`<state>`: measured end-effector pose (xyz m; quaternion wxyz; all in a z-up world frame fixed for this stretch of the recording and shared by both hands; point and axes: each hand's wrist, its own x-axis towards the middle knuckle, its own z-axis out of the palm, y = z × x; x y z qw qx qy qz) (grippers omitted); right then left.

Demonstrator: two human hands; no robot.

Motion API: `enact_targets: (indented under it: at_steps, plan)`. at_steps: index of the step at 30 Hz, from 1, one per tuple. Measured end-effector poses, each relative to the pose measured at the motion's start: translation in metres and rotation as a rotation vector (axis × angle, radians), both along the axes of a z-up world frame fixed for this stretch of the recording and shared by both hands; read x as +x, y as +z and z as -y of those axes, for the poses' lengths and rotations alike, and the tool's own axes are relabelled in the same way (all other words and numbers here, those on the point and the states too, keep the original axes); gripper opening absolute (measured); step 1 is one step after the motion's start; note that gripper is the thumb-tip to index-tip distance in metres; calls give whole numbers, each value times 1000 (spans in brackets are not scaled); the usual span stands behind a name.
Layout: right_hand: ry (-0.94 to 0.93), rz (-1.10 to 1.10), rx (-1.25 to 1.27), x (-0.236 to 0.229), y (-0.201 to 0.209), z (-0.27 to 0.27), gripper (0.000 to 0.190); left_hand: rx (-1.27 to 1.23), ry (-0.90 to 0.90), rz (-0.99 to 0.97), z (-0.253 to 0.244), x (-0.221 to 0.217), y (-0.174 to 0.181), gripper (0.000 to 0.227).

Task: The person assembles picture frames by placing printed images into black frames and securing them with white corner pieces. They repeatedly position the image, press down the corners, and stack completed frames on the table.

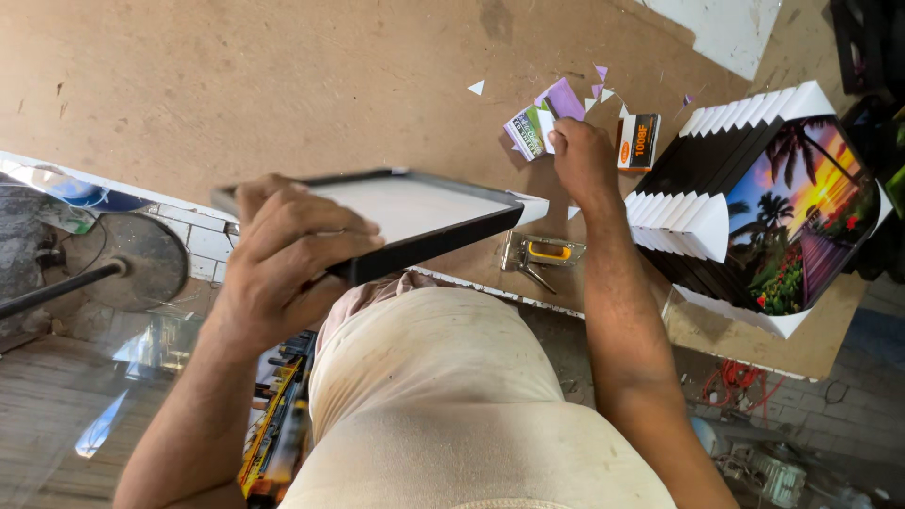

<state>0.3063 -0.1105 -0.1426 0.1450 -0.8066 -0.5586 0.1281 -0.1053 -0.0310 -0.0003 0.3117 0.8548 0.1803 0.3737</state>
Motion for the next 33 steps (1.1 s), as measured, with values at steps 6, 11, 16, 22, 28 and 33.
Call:
enact_targets:
  at_steps: [6,11,16,22,28,33]
  plan:
    - [-181,-293,536,-56,104,40,16,-49,-2,51,-14,50,18,43]
    - [4,-1019,749,-107,169,59,21,-6,-82,119,-28,76,16,52]
    - [98,-636,715,-125,161,42,23,-70,-129,134,-29,82,9,62]
    - [125,-766,710,-128,148,39,20,-64,-52,164,-27,93,1,57]
    - [153,-774,670,-128,153,36,21,16,2,212,-28,90,-3,35]
    - [156,-653,612,-129,162,37,23,3,-56,183,-29,85,2,28]
